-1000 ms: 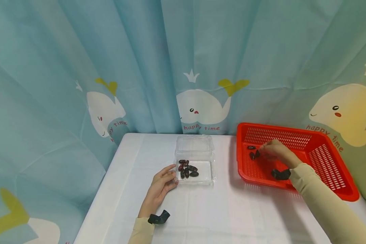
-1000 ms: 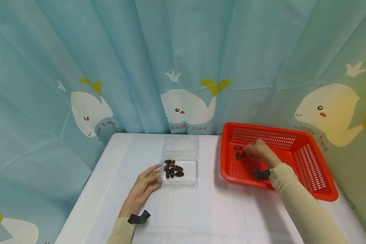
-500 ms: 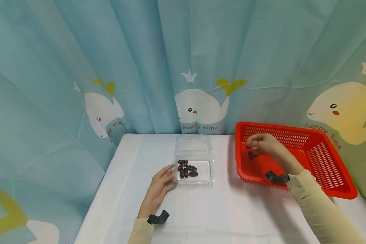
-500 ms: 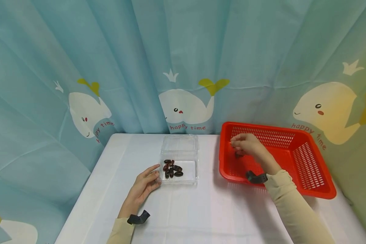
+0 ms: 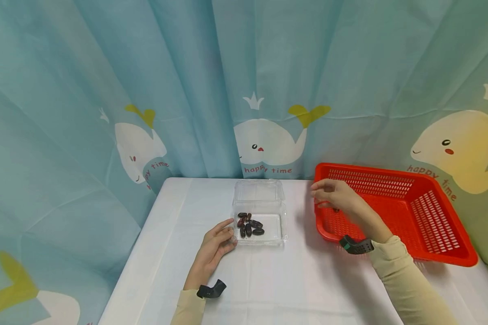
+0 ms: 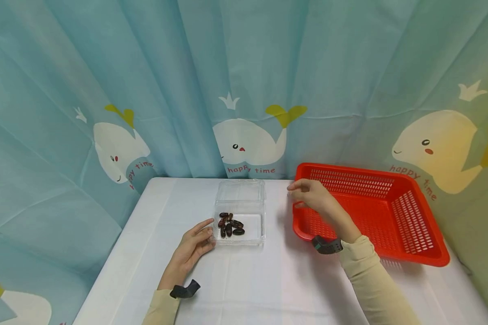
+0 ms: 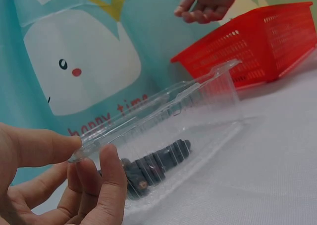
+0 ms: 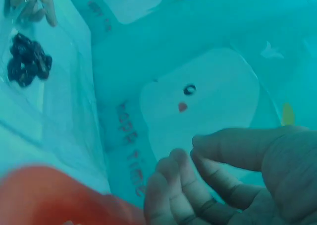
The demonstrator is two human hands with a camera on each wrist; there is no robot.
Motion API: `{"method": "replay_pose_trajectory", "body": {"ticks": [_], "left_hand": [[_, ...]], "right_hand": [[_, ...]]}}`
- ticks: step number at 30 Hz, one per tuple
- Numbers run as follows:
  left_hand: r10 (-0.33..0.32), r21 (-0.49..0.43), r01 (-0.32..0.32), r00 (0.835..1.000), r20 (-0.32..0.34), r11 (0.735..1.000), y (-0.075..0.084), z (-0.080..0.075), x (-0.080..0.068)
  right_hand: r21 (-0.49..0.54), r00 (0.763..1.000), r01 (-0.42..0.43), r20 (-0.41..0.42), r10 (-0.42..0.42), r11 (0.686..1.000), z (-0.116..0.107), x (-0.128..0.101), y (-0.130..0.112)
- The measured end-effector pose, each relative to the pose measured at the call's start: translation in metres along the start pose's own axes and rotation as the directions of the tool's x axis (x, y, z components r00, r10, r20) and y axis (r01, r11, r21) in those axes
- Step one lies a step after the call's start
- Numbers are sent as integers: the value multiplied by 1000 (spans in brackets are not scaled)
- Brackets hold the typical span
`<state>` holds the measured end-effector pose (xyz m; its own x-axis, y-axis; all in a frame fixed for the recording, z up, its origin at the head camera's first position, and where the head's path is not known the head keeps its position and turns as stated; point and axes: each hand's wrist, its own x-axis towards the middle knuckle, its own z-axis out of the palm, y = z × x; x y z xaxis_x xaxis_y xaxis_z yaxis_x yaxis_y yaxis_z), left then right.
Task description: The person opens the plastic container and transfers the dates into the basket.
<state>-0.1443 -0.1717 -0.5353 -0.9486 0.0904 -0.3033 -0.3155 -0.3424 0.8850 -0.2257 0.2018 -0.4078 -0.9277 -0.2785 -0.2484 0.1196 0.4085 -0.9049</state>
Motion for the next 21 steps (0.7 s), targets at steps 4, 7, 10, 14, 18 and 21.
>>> {"method": "replay_pose_trajectory", "body": {"ticks": [4,7,10,14,18,21], "left_hand": [[-9,-10,9,1000,-11,1000,0,0,0],[-4,-7,4,1000,-7,1000,0,1,0],[3,-2,-3,1000,-3,1000,0,0,0],[-1,-8,1,1000,-8,1000,-1,-1,0],[1,-15,-1,1000,-10,1000,-1,0,1],[2,-23,-2,1000,-12,1000,-1,1,3]], "right_hand": [[29,998,45,31,-46,999,18,4,1],[54,996,60,62,-64,997,30,8,3],[84,993,58,99,-66,995,42,12,4],[115,983,86,152,-103,990,59,17,5],[124,971,117,192,-140,985,78,22,6],[127,964,118,222,-145,985,92,26,8]]}}
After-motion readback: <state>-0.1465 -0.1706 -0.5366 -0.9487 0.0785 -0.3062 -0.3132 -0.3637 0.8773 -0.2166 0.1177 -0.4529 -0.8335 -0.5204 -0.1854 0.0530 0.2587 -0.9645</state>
